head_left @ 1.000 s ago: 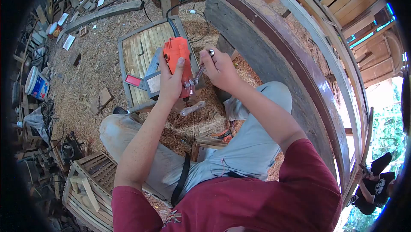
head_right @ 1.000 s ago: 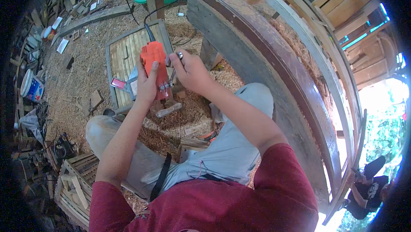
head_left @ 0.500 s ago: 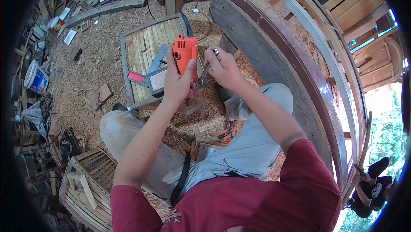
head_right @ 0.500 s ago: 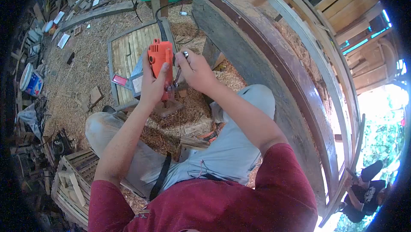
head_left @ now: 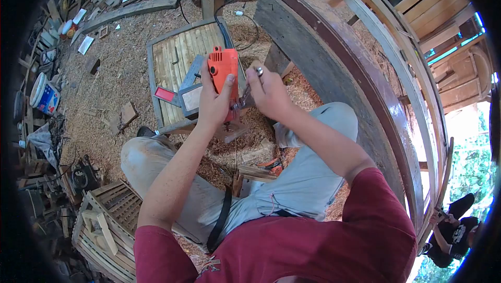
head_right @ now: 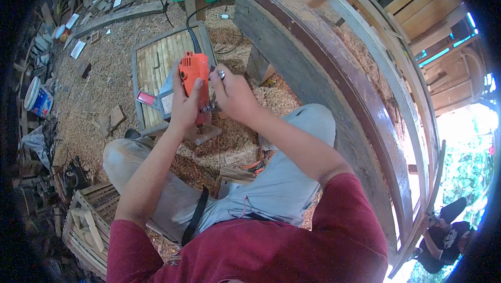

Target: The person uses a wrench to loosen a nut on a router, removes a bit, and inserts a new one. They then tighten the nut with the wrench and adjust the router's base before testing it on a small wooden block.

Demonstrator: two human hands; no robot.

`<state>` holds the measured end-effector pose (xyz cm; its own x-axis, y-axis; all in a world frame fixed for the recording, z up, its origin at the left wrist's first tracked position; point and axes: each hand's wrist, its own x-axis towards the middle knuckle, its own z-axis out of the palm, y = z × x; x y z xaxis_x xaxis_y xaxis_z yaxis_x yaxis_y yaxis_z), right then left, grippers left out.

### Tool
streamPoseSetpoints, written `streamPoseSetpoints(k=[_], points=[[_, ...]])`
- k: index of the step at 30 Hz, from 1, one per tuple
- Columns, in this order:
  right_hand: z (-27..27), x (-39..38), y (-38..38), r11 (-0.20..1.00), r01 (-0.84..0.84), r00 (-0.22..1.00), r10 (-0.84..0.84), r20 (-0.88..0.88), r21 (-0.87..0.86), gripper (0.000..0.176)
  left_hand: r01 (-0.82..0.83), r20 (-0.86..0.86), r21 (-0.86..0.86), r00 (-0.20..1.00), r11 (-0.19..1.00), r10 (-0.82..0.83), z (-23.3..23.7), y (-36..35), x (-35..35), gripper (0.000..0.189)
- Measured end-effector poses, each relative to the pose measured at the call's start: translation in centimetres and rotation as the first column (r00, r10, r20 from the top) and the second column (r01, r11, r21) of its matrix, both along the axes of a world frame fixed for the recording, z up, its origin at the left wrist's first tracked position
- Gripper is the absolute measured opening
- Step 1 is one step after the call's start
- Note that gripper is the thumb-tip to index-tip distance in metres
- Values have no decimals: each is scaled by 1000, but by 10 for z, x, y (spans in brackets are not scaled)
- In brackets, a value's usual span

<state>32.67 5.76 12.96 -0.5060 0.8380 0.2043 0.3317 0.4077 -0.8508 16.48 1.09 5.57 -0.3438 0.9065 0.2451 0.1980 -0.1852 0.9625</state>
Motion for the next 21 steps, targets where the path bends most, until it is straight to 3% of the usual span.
streamPoseSetpoints(k=[1,8,11,17,21], points=[[-3,0,-8,999,13,1000,-13,-3,52,17,-13,-42,11,999,1000,13,2,-1,0,78],[-23,-2,-21,972,-14,994,39,-102,235,8,-77,318,-70,943,995,95,-2,6,-12,78],[-13,-6,-24,979,-22,993,45,-110,204,7,-34,403,-80,913,996,64,13,2,-14,78],[-13,-10,-25,983,13,998,-1,-67,183,5,-90,370,-107,921,990,123,-6,7,-15,74],[-21,-8,-36,933,-49,989,94,-111,358,3,-22,585,-265,791,964,179,5,6,-17,73]])
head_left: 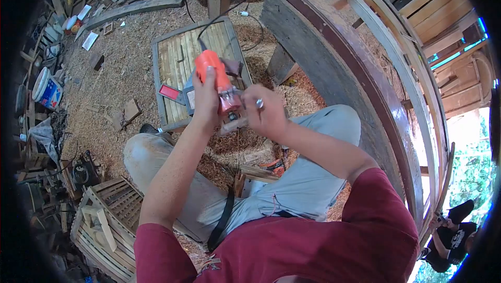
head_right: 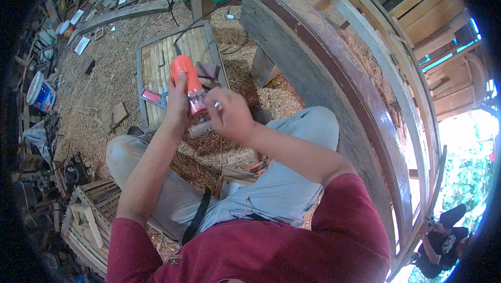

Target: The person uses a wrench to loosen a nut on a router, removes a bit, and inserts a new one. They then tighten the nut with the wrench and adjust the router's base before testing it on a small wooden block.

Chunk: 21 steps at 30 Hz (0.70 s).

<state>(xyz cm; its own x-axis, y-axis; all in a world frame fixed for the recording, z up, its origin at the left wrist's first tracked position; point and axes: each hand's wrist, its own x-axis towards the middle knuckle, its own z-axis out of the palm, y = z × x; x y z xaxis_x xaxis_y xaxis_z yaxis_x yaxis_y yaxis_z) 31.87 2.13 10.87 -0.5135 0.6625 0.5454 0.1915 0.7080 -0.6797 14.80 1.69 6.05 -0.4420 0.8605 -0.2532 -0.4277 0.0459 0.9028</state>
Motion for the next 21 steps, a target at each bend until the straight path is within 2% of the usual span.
streamPoseSetpoints(k=[2,3,6,7,9,10,11,13,15,16,17,18,19,21], points=[[-10,-4,-6,995,-64,997,66,-28,76,4,9,125,-45,992,999,-3,15,-3,-5,73],[-11,-4,-3,993,-110,994,111,-11,51,8,-35,73,-25,997,999,37,18,2,-9,73],[-5,-9,0,985,-110,992,117,-46,133,9,-28,110,6,994,1000,27,29,1,-12,75],[-1,-9,2,987,-82,995,89,-43,139,5,-2,80,-5,997,1000,2,27,4,-17,80],[5,-8,7,989,-23,999,30,-44,148,7,23,60,35,998,999,-25,30,9,-21,80],[3,-4,13,997,43,982,-54,-182,-61,9,36,50,52,998,998,-38,30,10,-23,80],[1,2,22,959,76,942,-159,-295,-274,12,-3,-111,76,994,997,11,20,15,-26,76],[26,13,52,945,95,797,-261,-544,-313,16,-71,-413,144,902,987,125,-8,28,-35,68],[14,22,78,886,294,870,-403,-285,-358,26,-26,-61,152,997,988,36,4,24,-37,60],[-2,27,90,845,398,869,-472,-149,-359,31,2,117,161,993,987,-21,9,23,-37,57],[-38,29,103,816,302,929,-368,-40,-493,30,137,246,189,952,972,-182,-12,29,-57,50],[-41,25,99,674,265,950,-307,65,-689,28,79,382,82,918,993,-105,-4,30,-56,56],[-44,19,94,483,239,965,-217,149,-842,27,86,441,109,889,990,-126,-4,30,-59,59],[-57,2,96,542,201,979,-87,184,-816,26,57,524,146,842,988,-126,-22,35,-76,67]])
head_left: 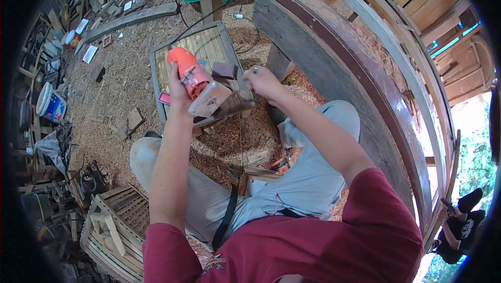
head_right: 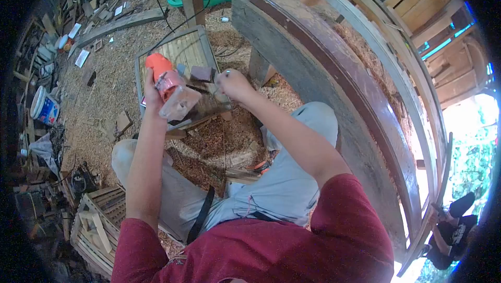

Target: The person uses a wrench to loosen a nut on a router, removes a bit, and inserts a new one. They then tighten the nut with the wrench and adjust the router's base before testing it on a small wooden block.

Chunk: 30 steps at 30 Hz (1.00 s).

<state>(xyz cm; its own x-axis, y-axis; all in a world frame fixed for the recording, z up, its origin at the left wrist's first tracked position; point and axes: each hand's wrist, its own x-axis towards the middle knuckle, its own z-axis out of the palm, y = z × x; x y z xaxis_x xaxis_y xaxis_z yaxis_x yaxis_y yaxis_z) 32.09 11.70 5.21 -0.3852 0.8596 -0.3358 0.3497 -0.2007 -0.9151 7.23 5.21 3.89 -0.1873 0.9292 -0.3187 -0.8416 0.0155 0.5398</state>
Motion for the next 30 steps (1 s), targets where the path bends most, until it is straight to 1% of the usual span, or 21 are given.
streamPoseSetpoints(k=[1,3,4,7,10,11,13,14,16,18,19,20,22,25,26,29,30], points=[[-10,-7,6,997,-78,997,77,22,20,25,-6,14,-7,1000,1000,6,0,1,0,67],[-33,-16,20,992,-111,991,106,76,58,27,-24,39,-20,999,1000,25,1,-1,-2,68],[-35,-21,24,989,-129,987,121,102,77,27,-48,57,-16,997,999,49,0,0,-1,70],[-30,-20,32,984,-178,980,180,82,-29,29,-45,135,-45,990,998,50,0,0,-1,73],[-35,-21,33,960,-194,951,134,278,201,29,1,71,-3,998,1000,-1,0,-1,1,77],[-38,-19,33,918,-277,909,156,386,283,30,18,50,8,999,1000,-18,-2,-2,2,78],[-40,-16,29,798,-450,796,154,586,402,31,18,33,1,999,1000,-18,-3,-2,4,77],[-40,-14,26,795,-424,812,122,571,434,33,20,23,-1,1000,1000,-20,-3,-2,6,77],[-23,-14,15,781,-373,841,56,537,501,39,-18,39,-13,999,1000,18,-1,-2,11,74],[8,-18,1,776,-238,947,53,316,584,42,-40,73,-25,996,999,41,3,-3,13,71],[21,-19,-8,773,-169,978,56,200,612,44,-42,101,-31,994,999,45,4,-4,13,70],[28,-18,-17,731,-169,984,88,155,661,49,-45,130,-36,990,998,49,6,-5,14,68],[37,-16,-37,640,-157,985,159,71,752,58,-121,123,-50,984,991,127,12,-7,17,70],[52,-13,-69,468,-312,945,246,217,827,75,-210,106,-83,970,974,218,19,-9,25,71],[49,-17,-74,451,-318,944,229,236,834,97,-235,98,-97,965,967,244,20,-11,26,71],[50,-24,-72,390,-283,957,178,230,876,103,-186,141,-142,968,972,206,10,-10,25,70],[50,-24,-71,407,-294,954,180,240,865,104,-157,171,-144,969,977,181,12,-11,28,69]])
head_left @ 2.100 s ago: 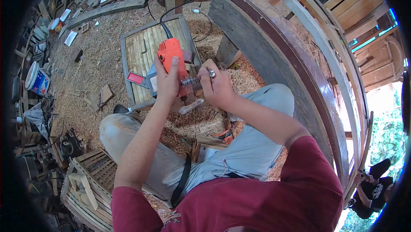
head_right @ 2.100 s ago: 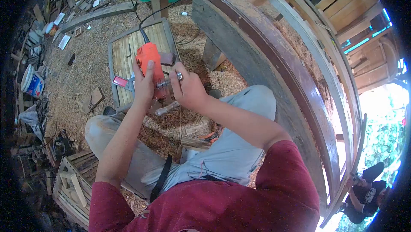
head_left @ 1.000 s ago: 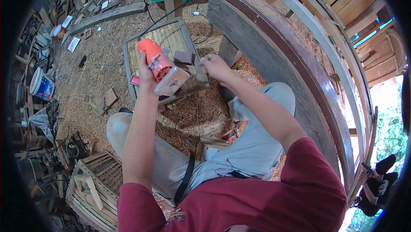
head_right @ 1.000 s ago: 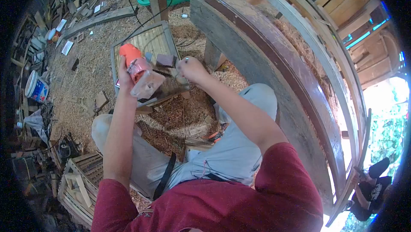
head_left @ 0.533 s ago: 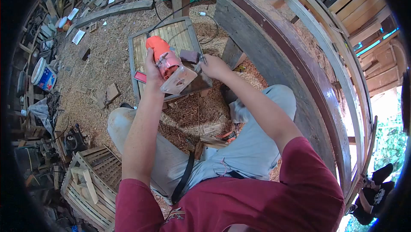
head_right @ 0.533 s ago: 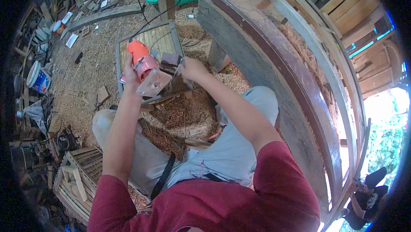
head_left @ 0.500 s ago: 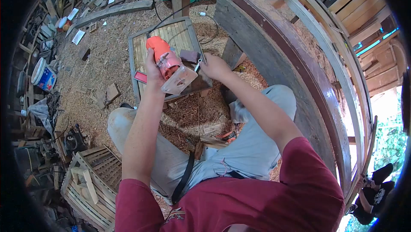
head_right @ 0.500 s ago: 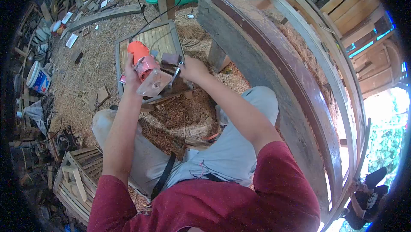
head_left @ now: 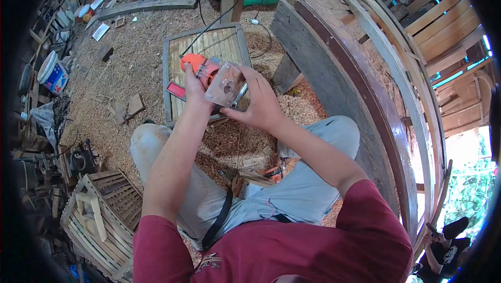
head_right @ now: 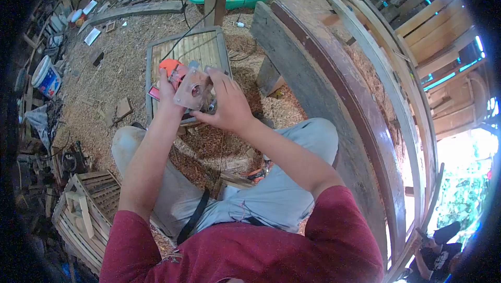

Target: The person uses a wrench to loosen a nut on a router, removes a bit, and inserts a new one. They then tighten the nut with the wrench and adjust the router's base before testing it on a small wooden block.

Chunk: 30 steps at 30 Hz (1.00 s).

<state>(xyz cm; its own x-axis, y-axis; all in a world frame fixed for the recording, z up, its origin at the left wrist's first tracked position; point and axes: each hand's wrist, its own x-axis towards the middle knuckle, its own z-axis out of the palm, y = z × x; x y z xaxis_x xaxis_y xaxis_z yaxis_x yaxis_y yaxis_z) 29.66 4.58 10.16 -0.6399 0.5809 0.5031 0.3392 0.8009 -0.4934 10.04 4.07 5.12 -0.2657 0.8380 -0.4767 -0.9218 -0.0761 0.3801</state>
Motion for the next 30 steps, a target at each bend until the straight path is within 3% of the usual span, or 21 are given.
streamPoseSetpoints(k=[5,11,14,17,20,23,24,27,28,30], points=[[-3,-2,0,999,49,999,-49,16,-17,107,86,37,-14,996,996,-85,4,-4,9,65],[-7,-1,-7,984,93,995,-97,-24,-153,100,66,69,23,995,998,-67,6,-1,12,63],[-11,-1,-9,987,99,993,-106,-54,-130,100,61,43,-5,997,998,-61,12,-1,14,63],[-10,-2,-5,994,28,994,-40,-105,-105,99,69,-47,46,997,997,-66,20,-7,15,66],[6,4,6,968,-108,994,106,-20,-225,94,168,-78,165,985,972,-157,36,-13,11,66],[12,18,36,769,-421,905,396,-158,-481,83,314,-221,210,938,926,-268,18,-8,-9,68],[8,20,43,518,-308,940,294,-173,-798,72,288,-230,212,944,934,-239,19,-9,-5,63],[-3,25,50,43,-294,950,119,-288,-955,64,320,-374,209,899,924,-227,26,-15,11,57],[-13,20,47,175,-285,952,164,-258,-942,64,365,-443,214,863,906,-243,32,-20,18,52],[-9,21,40,131,-150,972,200,-122,-980,64,310,-522,139,830,941,-196,36,-24,33,52]])
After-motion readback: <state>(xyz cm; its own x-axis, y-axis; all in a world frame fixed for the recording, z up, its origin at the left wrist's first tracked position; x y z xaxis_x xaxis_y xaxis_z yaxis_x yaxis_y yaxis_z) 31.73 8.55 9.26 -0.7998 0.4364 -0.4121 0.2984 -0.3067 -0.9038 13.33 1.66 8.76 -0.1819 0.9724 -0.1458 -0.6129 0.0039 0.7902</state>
